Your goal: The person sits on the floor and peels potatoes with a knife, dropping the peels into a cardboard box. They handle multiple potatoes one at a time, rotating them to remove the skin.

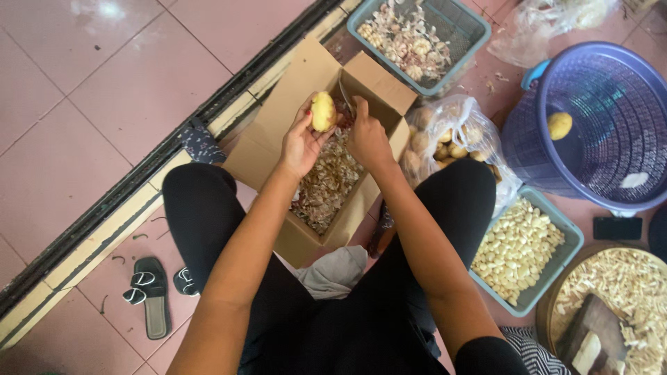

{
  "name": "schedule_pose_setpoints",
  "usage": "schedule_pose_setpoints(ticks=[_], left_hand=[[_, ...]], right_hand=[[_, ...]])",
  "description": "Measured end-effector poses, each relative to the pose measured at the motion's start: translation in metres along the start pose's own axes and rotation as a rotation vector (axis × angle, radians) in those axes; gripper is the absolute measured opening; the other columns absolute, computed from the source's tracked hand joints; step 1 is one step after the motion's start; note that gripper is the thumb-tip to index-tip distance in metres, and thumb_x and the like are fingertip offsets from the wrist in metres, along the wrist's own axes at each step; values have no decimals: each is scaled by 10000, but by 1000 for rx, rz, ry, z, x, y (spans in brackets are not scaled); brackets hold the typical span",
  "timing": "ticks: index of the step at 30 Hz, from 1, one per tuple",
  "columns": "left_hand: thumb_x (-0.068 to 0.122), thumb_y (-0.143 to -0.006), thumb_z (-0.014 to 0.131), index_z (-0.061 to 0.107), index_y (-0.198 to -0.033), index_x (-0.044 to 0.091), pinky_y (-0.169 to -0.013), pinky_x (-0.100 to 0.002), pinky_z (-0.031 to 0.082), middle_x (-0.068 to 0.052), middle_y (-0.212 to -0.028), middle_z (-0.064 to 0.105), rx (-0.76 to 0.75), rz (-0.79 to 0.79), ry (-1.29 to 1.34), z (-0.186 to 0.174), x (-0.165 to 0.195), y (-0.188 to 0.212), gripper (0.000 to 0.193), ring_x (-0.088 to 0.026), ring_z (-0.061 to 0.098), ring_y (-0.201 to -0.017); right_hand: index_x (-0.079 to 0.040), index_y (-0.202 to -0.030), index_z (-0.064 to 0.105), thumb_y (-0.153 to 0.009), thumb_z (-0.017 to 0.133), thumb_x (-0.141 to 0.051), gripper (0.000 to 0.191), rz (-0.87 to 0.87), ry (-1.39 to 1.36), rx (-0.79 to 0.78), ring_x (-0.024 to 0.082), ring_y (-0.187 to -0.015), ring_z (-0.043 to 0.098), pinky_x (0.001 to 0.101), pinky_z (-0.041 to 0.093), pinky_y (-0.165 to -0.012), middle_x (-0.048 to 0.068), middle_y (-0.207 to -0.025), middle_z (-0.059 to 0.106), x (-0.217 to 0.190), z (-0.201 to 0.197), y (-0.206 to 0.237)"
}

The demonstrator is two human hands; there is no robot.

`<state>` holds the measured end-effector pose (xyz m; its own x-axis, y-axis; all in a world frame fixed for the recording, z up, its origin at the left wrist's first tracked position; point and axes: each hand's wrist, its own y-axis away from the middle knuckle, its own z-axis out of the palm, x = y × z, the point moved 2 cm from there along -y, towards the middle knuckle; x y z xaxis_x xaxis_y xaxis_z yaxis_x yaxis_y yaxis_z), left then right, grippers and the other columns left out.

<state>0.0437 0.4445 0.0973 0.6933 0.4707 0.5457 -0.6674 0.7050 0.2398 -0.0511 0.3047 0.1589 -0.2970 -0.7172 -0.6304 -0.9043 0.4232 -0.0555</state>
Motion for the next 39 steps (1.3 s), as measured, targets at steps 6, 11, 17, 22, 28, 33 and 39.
schedule_pose_setpoints(ticks=[6,11,17,22,28,33,39], left_hand=[[150,-985,533,388,-1521,125,-1095,-443,526,-136,-1425,554,-9,91,52,-6,10,-6,556,-310,607,-1259],[169,-993,528,414,-1503,129,-1084,-433,528,-113,-1419,562,9,92,76,-10,11,-5,524,-262,590,-1278],[173,-997,537,420,-1488,147,-1054,-405,530,-125,-1416,587,5,92,26,-8,10,-7,506,-262,591,-1264],[242,-996,547,403,-1509,207,-1053,-374,462,-81,-1445,588,58,61,-102,-13,2,-12,534,-195,549,-1306],[262,-953,616,367,-1571,292,-939,-357,425,-33,-1432,531,115,66,-104,-17,-1,-12,667,-184,533,-1195],[110,-948,633,379,-1538,295,-1004,-385,531,-88,-1376,562,198,35,11,-15,0,-9,669,-244,588,-1171],[5,-961,646,368,-1572,340,-1053,-372,514,-59,-1428,540,81,139,-3,-12,3,-6,750,-211,580,-1251]], right_hand=[[-50,-1519,246,-887,551,22,705,-84,-15,-61,555,-783,665,623,531,-745,363,-814,656,-26,13,6],[-70,-1512,249,-879,545,36,707,-158,-43,-8,552,-801,676,625,533,-741,367,-854,667,-35,20,7],[-65,-1517,256,-880,555,16,709,-92,-53,-62,544,-804,681,619,537,-744,361,-844,675,-36,18,9],[-38,-1521,280,-871,566,18,712,-134,-65,-57,535,-812,683,609,538,-782,360,-850,680,-33,21,12],[-30,-1544,257,-854,541,40,749,-130,-135,-50,526,-789,687,603,537,-789,358,-813,669,-28,16,13],[-53,-1563,227,-856,532,38,775,-81,-101,-100,506,-755,703,589,556,-752,335,-788,682,-31,17,15],[-53,-1607,114,-813,572,14,919,-46,68,-126,518,-715,692,604,551,-703,339,-790,687,-40,23,16]])
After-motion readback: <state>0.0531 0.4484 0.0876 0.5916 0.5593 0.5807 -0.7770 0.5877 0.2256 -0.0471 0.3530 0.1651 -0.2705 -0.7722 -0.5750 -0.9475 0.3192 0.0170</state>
